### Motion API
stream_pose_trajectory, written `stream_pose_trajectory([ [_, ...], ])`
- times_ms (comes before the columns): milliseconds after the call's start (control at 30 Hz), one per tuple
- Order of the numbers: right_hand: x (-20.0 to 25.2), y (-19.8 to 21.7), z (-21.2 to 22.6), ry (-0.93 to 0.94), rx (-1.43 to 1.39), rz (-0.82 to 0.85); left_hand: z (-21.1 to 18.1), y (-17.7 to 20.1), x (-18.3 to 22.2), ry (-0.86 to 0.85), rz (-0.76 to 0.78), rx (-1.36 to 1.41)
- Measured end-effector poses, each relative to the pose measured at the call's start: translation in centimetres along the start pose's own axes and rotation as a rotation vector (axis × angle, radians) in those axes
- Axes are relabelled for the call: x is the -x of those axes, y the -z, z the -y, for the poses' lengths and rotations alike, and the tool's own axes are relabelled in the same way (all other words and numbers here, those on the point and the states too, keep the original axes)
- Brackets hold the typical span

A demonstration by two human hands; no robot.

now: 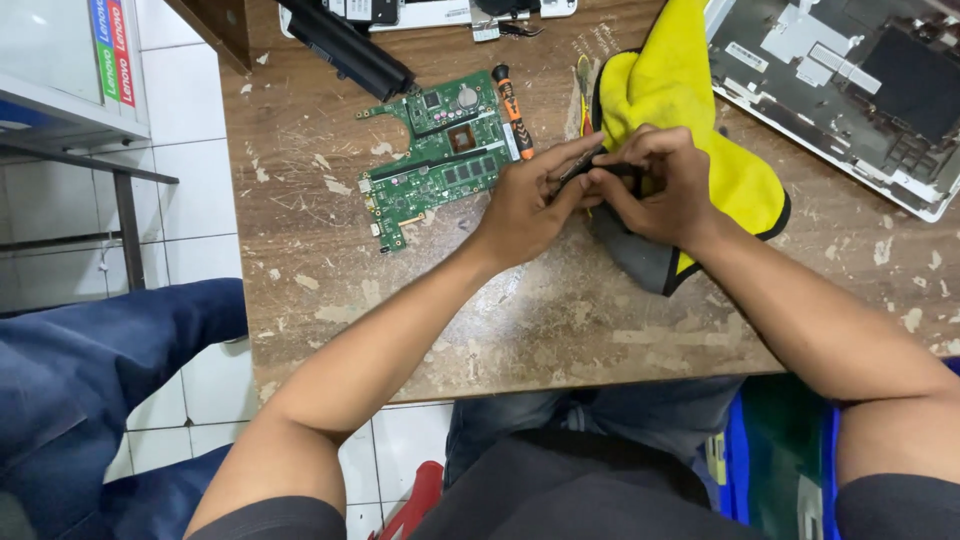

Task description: The person is carefully manipulating a small electronic connector, possibly cleaning or inspecting it, while working at a repair bench.

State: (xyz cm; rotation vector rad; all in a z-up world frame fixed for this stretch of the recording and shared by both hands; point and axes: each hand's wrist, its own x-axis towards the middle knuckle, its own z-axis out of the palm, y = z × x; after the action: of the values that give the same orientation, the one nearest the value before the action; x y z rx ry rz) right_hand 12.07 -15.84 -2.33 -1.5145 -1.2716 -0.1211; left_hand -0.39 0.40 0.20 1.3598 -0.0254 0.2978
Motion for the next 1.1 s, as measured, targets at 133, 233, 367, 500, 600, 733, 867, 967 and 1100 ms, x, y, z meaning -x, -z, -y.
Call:
stream_pose_trajectory([
  [133, 0.6, -0.1, -0.5, -0.007, 0.002, -0.022, 0.6, -0.1, 0.0, -0.001, 0.009, 0.044],
  [233, 0.8, -0.3, -0.5, 0.051, -0.035, -0.059, 1.1, -0.1, 0.1, 0.017, 0.033, 0.078],
  [367, 0.3, 0.2, -0.1, 0.102, 0.01, -0.028, -0.4, -0.2, -0.1, 0.085, 0.068, 0.114],
  [500, 0.6, 0.5, 0.6, 0.007, 0.077, -0.003, -0.9, -0.2, 0.0, 0.156, 0.07, 0.176],
  [600, -0.6, 0.4, 1.2, 0.056, 0.081, -0.033, -0.5, 0.2, -0.1, 0.133, 0.106, 0.178],
  [733, -1.0, 0.4, 2.1, 0.045, 0.113, -0.029, 0.4, 0.6, 0.1, 0.099, 0.138, 0.148],
  [867, -1.5, 0.5, 2.2, 0.094, 0.119, -0.037, 0.5, 0.7, -0.2, 0.072, 0.147, 0.198],
  [967, -1.0, 0.5, 2.0, 0.085, 0.15, -0.042, 0.7, 0.8, -0.1, 0.064, 0.163, 0.233],
  [1100, -1.0, 0.4, 1.2, 0.101, 0.205, -0.04, 0.2, 1.2, -0.6, 0.069, 0.192, 0.277],
])
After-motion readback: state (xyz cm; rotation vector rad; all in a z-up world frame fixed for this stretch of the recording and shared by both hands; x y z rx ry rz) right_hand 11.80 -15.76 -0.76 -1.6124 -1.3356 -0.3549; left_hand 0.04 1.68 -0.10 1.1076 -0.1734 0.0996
